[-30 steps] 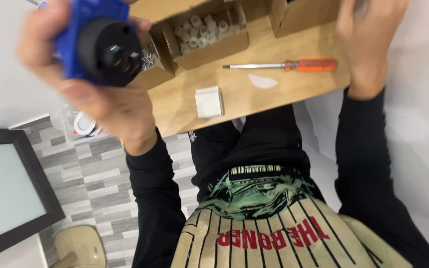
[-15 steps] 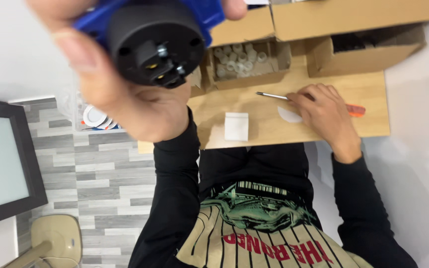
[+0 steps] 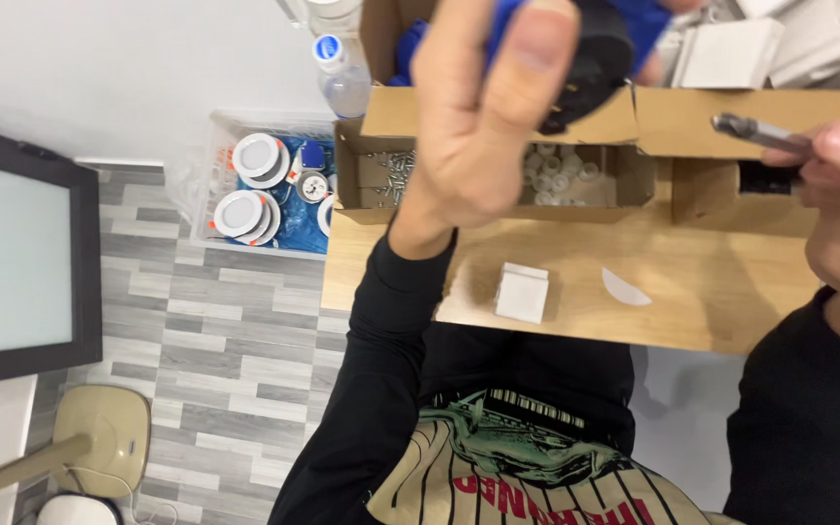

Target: The person uses a screwdriver to tighten a screw on a white plastic component with a blue attachment. They then remove the blue part and pick up a white plastic box, inserting a small white piece into it.

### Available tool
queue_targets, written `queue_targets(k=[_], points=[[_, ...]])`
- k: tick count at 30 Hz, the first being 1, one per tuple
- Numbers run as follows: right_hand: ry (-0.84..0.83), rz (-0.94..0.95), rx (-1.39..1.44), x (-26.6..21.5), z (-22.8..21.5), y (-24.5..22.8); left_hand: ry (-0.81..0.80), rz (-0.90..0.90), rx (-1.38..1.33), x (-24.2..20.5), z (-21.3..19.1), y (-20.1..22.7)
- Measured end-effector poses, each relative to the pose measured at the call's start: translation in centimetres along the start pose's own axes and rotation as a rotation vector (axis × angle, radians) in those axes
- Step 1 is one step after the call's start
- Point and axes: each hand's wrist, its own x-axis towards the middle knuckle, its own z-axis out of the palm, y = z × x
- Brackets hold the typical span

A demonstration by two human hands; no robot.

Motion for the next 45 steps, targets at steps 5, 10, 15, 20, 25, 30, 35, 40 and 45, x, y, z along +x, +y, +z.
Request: queue_targets(k=[5, 10, 15, 20, 25, 30, 35, 40, 45], points=[[-0.149, -0.550, -0.129, 0.0, 3.5, -2.8, -0.076, -0.038, -0.118, -0.6, -0.2, 0.6], [-0.190, -0.800, -0.444, -0.1, 5.2, -7.1, -0.092, -0.045, -0.057, -0.5, 0.0, 1.2], [-0.109, -0.699, -0.505, -0.3, 4.6, -6.5, -0.118, 0.003, 0.103, 0.4, 0.4, 0.6], [-0.125, -0.784, -0.607, 0.9, 3.9, -6.2, -0.105, -0.120, 0.227, 1.3, 0.6, 1.0], [-0.197, -1.026, -0.564, 1.1, 5.6, -8.5, -0.091, -0.044, 0.357, 1.9, 0.1, 0.8], [-0.242, -0.929, -0.565, 1.8, 5.8, -8.6, -0.094, 0.278, 0.682, 2.9, -1.2, -0.6], [-0.201, -1.004, -0.594, 1.7, 6.1, -8.1, 0.001, 0.324, 0.692, 2.6, -1.6, -1.3], [-0.210, -1.074, -0.545, 1.8, 6.5, -8.2, -0.019, 0.217, 0.518, 2.2, -0.8, -0.6], [-0.189, -1.086, -0.596, 1.8, 6.0, -8.0, -0.035, 0.180, 0.525, 2.5, 0.0, -0.7]])
